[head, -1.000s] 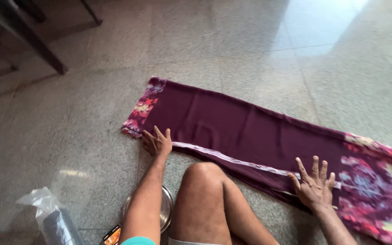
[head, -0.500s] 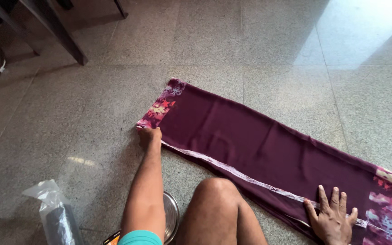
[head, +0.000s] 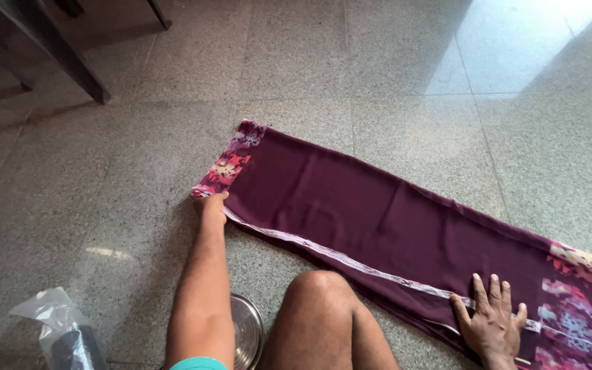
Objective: The person sits on the floor and removes several pieces of colorful fabric from a bag, then spreads one large purple and floral fabric piece on the floor, aligns its edges using a measuring tape, and folds it into a small rectangle.
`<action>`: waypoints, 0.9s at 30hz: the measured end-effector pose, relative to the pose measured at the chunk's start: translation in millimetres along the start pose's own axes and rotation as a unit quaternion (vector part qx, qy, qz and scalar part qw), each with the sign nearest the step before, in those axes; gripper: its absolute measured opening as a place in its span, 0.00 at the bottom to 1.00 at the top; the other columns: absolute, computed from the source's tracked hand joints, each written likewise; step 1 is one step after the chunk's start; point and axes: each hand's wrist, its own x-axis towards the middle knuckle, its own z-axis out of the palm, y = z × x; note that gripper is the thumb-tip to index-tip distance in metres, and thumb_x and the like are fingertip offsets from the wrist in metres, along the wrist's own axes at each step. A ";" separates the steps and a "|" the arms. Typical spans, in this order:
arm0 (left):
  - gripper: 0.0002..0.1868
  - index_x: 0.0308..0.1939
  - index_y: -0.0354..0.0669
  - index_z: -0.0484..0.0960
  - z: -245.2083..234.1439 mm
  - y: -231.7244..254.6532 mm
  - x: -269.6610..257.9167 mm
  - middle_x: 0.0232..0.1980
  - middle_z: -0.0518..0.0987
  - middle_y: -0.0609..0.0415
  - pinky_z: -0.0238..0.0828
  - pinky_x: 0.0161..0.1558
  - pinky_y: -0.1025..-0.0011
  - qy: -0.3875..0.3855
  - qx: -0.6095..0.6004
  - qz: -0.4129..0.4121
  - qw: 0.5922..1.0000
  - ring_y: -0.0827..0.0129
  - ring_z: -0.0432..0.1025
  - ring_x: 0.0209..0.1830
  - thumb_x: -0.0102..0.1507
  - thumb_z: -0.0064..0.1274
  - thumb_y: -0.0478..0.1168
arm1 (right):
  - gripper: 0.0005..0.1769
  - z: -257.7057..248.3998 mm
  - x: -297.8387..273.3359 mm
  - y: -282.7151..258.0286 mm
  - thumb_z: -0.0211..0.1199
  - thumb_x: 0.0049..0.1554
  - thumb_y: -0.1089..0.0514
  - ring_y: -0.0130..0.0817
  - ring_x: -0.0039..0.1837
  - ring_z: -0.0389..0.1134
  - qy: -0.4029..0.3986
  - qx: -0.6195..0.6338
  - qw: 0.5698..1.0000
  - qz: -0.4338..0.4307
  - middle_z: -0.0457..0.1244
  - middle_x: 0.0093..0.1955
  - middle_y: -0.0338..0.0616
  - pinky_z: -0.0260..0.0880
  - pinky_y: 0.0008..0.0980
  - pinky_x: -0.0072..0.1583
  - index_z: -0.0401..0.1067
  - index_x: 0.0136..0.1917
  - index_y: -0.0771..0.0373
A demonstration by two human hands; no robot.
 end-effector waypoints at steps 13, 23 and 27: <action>0.17 0.49 0.38 0.76 143.5 24.5 -134.5 0.40 0.80 0.49 0.73 0.44 0.57 -0.359 0.037 0.134 0.923 0.58 0.76 0.38 0.56 0.59 0.34 | 0.45 -18.3 0.7 -10.9 0.43 0.56 0.22 0.42 0.85 0.42 -0.005 -0.006 1.000 0.011 0.47 0.84 0.45 0.39 0.63 0.76 0.55 0.79 0.43; 0.26 0.60 0.35 0.70 138.2 -70.7 -519.6 0.39 0.83 0.40 0.69 0.44 0.40 -0.571 0.418 0.453 0.542 0.44 0.79 0.39 0.57 0.50 0.37 | 0.21 -18.6 28.1 -16.0 0.55 0.66 0.49 0.35 0.52 0.68 0.018 0.849 0.466 0.250 0.66 0.56 0.45 0.69 0.40 0.53 0.67 0.68 0.60; 0.16 0.50 0.39 0.74 123.1 -95.7 -524.2 0.39 0.83 0.40 0.72 0.42 0.41 -0.597 0.427 0.454 0.505 0.44 0.80 0.40 0.58 0.50 0.34 | 0.11 -18.8 40.3 -19.3 0.59 0.64 0.51 0.35 0.38 0.72 -0.028 0.902 0.295 0.316 0.70 0.40 0.40 0.75 0.36 0.41 0.75 0.49 0.58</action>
